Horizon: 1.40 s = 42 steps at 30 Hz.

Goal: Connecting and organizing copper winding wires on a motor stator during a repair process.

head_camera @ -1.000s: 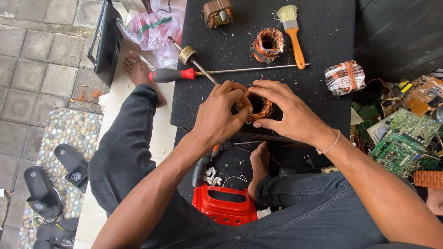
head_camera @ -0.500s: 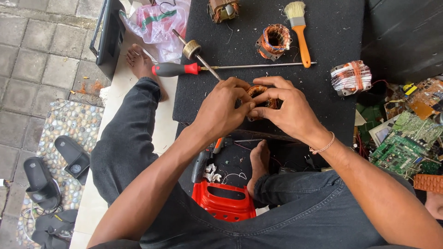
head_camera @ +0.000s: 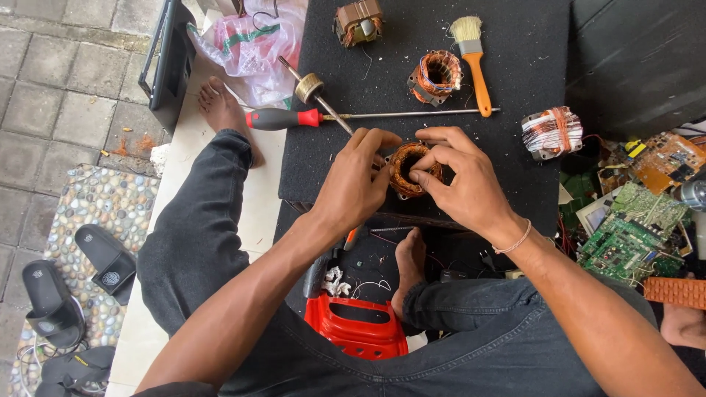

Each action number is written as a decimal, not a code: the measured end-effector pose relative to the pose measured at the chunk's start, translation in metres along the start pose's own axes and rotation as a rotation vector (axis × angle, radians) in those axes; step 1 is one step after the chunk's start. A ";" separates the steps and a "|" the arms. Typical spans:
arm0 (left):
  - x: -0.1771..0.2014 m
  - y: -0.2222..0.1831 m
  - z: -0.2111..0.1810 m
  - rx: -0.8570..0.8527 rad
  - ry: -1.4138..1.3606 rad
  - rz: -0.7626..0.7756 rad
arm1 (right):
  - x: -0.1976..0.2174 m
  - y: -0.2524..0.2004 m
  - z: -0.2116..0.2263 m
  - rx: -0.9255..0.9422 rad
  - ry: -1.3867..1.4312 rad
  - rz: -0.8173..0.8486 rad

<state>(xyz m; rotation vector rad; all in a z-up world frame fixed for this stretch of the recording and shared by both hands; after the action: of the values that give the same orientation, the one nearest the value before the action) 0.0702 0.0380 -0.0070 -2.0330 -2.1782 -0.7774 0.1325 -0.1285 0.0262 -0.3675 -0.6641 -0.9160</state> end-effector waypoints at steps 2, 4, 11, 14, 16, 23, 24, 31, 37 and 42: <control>-0.003 -0.002 0.003 0.010 -0.007 0.000 | -0.001 -0.001 0.003 0.019 -0.019 -0.026; -0.007 -0.005 0.003 0.026 -0.017 0.001 | -0.002 -0.003 0.005 0.034 -0.038 -0.047; -0.007 -0.002 0.004 -0.008 0.019 0.021 | -0.001 0.000 0.014 0.042 -0.078 -0.064; -0.005 0.003 0.008 0.005 0.020 0.009 | 0.004 0.002 0.016 0.034 -0.097 -0.097; -0.006 0.001 0.010 0.023 0.022 0.007 | 0.005 -0.001 0.015 0.010 -0.108 -0.099; -0.007 -0.003 0.006 -0.030 0.046 0.032 | 0.006 -0.003 0.011 -0.031 -0.162 -0.117; -0.006 -0.004 0.001 -0.060 0.067 0.041 | 0.006 -0.003 0.012 -0.013 -0.180 -0.128; -0.003 -0.008 -0.006 -0.060 0.048 0.061 | 0.003 -0.002 0.009 0.056 -0.293 -0.192; -0.003 -0.011 -0.002 -0.089 0.049 0.045 | -0.001 0.001 0.008 0.247 -0.566 -0.299; -0.007 -0.013 0.001 -0.142 0.091 0.024 | 0.000 0.003 0.015 0.312 -0.675 -0.384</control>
<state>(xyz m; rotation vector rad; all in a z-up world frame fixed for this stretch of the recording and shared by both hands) 0.0593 0.0324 -0.0148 -2.0380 -2.1014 -1.0286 0.1295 -0.1188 0.0373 -0.2685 -1.5187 -1.0299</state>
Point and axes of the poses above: each hand's wrist, its own y-axis towards the middle knuckle, its own x-axis out of the back of the hand, z = x × y, the point moved 4 cm from there along y, towards the middle knuckle, and after that the axes turned 14 degrees about -x, right-handed, at the moved point
